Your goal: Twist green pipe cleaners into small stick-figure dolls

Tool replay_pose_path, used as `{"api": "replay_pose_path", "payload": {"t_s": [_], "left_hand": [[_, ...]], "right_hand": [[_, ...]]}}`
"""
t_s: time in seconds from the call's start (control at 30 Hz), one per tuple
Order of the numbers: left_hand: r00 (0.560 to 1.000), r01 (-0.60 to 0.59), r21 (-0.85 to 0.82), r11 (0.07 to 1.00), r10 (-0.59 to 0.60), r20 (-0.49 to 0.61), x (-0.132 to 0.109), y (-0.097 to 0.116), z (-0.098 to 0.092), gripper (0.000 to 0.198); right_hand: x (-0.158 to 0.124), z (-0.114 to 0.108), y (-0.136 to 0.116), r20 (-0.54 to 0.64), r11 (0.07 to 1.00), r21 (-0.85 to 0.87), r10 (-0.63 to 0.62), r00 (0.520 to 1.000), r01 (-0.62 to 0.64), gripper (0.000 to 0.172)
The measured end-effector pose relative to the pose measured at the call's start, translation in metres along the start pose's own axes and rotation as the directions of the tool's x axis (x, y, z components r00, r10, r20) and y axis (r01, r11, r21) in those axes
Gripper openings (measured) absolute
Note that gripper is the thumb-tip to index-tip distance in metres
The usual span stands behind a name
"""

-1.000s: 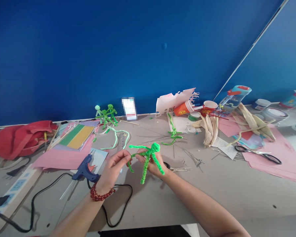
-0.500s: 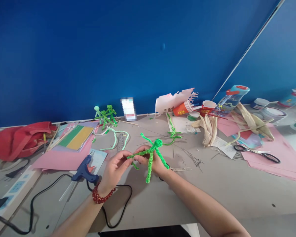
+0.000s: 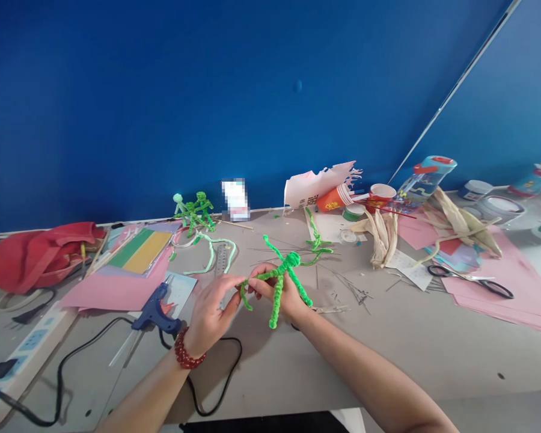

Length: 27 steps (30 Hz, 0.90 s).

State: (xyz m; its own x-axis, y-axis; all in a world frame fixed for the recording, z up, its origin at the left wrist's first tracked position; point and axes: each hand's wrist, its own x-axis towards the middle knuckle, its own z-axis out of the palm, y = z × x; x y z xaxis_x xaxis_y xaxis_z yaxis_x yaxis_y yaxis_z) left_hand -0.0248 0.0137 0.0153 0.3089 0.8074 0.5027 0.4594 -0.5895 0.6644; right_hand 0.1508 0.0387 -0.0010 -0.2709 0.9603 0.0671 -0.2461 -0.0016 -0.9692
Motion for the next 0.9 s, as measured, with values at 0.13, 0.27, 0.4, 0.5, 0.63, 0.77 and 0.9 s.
{"api": "replay_pose_path", "payload": {"t_s": [0.13, 0.27, 0.4, 0.5, 0.63, 0.77, 0.9], "left_hand": [[1.0, -0.019, 0.062, 0.998, 0.02, -0.018, 0.0011, 0.0006, -0.0019, 0.031], [1.0, -0.013, 0.127, 0.992, 0.016, -0.02, 0.0031, 0.0024, -0.0039, 0.024], [0.996, 0.091, 0.055, 0.994, -0.09, -0.009, 0.0043, 0.0028, -0.0042, 0.014], [0.974, 0.226, -0.122, 0.966, -0.225, 0.027, 0.0038, 0.001, -0.0026, 0.01], [0.968, 0.251, -0.197, 0.948, -0.25, 0.03, 0.0019, 0.0003, -0.0004, 0.011], [0.999, 0.033, 0.004, 0.999, -0.033, -0.036, 0.0021, 0.0032, -0.001, 0.017], [0.99, -0.13, 0.112, 0.985, 0.135, -0.038, 0.0048, 0.0035, -0.0021, 0.016]], "right_hand": [[-0.0015, -0.0017, 0.002, 0.025, 0.999, -0.032, 0.005, 1.0, -0.004, 0.022], [-0.0036, -0.0026, -0.0008, 0.061, 0.996, -0.089, -0.019, 0.998, 0.024, 0.02], [-0.0039, -0.0032, -0.0014, 0.126, 0.987, -0.125, -0.083, 0.989, 0.099, 0.019], [-0.0034, -0.0042, 0.002, 0.145, 0.975, -0.157, -0.137, 0.98, 0.159, 0.017], [-0.0033, -0.0051, 0.0056, 0.163, 0.974, -0.179, -0.107, 0.981, 0.136, 0.016], [-0.0024, -0.0059, 0.0055, 0.14, 0.964, -0.194, -0.155, 0.978, 0.18, 0.015], [-0.0018, -0.0063, 0.0054, 0.127, 0.948, -0.231, -0.193, 0.973, 0.218, 0.014]]}}
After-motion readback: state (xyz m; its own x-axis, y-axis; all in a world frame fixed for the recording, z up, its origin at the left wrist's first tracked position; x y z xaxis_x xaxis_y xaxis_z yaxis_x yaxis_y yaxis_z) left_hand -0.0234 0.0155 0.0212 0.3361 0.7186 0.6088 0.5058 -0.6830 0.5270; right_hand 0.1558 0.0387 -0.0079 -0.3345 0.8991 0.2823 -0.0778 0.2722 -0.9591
